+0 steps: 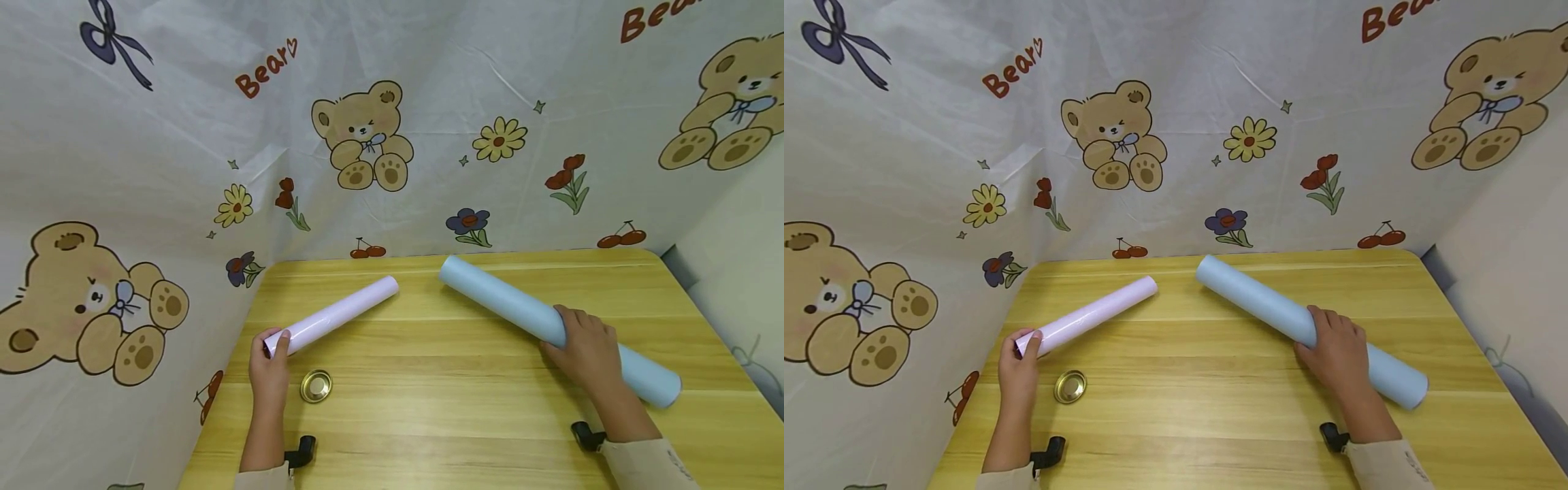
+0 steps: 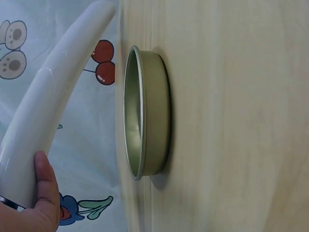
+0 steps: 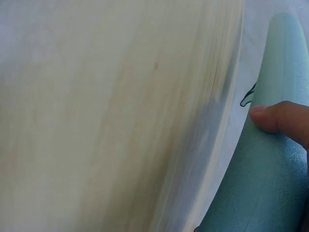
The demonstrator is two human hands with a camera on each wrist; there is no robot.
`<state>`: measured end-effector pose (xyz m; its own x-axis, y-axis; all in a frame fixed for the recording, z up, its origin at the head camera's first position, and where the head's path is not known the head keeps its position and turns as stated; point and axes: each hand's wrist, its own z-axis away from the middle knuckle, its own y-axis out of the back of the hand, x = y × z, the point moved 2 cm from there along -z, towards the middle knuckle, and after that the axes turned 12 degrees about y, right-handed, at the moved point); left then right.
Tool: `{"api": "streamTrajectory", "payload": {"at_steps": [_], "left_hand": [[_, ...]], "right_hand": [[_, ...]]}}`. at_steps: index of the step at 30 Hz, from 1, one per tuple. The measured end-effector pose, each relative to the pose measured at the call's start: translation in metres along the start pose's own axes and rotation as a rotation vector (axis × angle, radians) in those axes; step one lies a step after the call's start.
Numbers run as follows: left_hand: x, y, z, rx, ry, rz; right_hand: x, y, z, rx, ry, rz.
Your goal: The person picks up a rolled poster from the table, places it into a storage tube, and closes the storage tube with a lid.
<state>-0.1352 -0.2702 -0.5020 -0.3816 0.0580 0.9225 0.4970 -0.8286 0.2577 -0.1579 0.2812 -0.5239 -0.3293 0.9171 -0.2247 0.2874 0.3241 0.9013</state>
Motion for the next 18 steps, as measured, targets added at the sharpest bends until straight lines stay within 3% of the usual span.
{"api": "streamTrajectory", "payload": {"at_steps": [18], "left_hand": [[0.0004, 0.0012, 0.0001, -0.049, 0.056, 0.190]], "right_hand": [[0.0007, 0.0039, 0.0010, 0.072, -0.036, -0.037]]}}
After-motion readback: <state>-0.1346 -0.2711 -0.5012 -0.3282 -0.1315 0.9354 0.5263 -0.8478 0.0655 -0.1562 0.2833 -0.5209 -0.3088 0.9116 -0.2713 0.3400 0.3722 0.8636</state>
